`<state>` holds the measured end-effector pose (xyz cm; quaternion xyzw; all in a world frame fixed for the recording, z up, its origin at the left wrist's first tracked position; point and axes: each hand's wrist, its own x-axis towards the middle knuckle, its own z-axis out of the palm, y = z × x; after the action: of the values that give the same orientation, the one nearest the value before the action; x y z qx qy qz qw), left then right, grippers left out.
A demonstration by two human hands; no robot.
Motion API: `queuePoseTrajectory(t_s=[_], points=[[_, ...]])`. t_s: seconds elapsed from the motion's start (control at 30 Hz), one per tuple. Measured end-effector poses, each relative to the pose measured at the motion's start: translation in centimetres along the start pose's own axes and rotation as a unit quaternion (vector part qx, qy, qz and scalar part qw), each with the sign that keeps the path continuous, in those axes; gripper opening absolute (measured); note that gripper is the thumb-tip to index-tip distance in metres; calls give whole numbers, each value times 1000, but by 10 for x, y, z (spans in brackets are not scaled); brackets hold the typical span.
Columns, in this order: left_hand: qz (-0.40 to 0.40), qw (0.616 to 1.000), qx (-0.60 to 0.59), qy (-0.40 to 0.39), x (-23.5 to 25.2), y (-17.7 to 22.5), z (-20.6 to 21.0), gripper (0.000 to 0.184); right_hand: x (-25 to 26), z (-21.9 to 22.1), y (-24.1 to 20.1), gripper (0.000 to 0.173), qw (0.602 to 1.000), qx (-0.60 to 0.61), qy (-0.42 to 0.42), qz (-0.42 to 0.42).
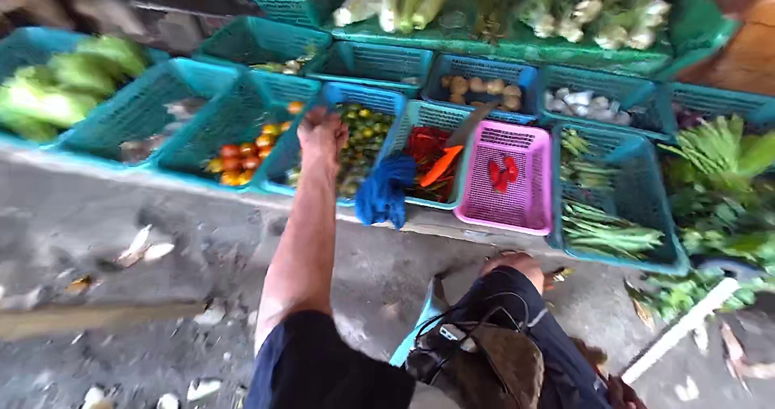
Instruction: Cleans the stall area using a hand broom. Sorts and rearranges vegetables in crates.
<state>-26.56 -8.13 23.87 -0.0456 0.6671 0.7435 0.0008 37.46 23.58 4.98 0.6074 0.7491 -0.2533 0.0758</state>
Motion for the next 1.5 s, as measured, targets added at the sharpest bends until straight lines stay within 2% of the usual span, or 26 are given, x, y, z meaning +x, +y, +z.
queuePoseTrajectory(t_s=[0.1,0.27,0.37,0.53,0.6,0.7,0.77,0.8,1.0,1.17,1.27,1.37,1.43,1.5], points=[[47,982,91,-160,-45,-24,64,44,18,29,43,43,997,26,64,-33],[205,890,126,-388,-104,-23,158,30,14,21,22,41,997,20,35,65],[251,823,155,-486,-132,-26,213,26,12,14,13,41,996,12,14,88],[283,720,289,-563,-171,-50,309,24,15,11,15,40,996,24,11,84],[309,655,362,-587,-180,-71,344,26,16,9,14,40,996,25,8,86],[330,531,486,-611,-195,-101,391,28,17,8,14,39,996,27,7,87],[332,480,535,-610,-206,-119,414,28,16,10,18,39,996,30,14,87],[323,472,545,-613,-212,-124,421,27,16,10,21,40,995,35,16,89],[229,507,579,-596,-226,-139,436,26,18,10,32,44,996,65,20,55],[262,499,576,-592,-225,-149,441,28,19,3,17,43,995,78,22,53],[229,518,580,-585,-227,-148,439,31,22,4,16,44,996,66,12,59],[262,523,563,-584,-223,-151,435,28,20,2,15,45,995,56,1,86],[260,543,540,-589,-218,-147,433,31,19,3,15,45,994,55,8,93],[245,571,506,-598,-215,-137,432,41,16,4,15,45,994,61,13,89]])
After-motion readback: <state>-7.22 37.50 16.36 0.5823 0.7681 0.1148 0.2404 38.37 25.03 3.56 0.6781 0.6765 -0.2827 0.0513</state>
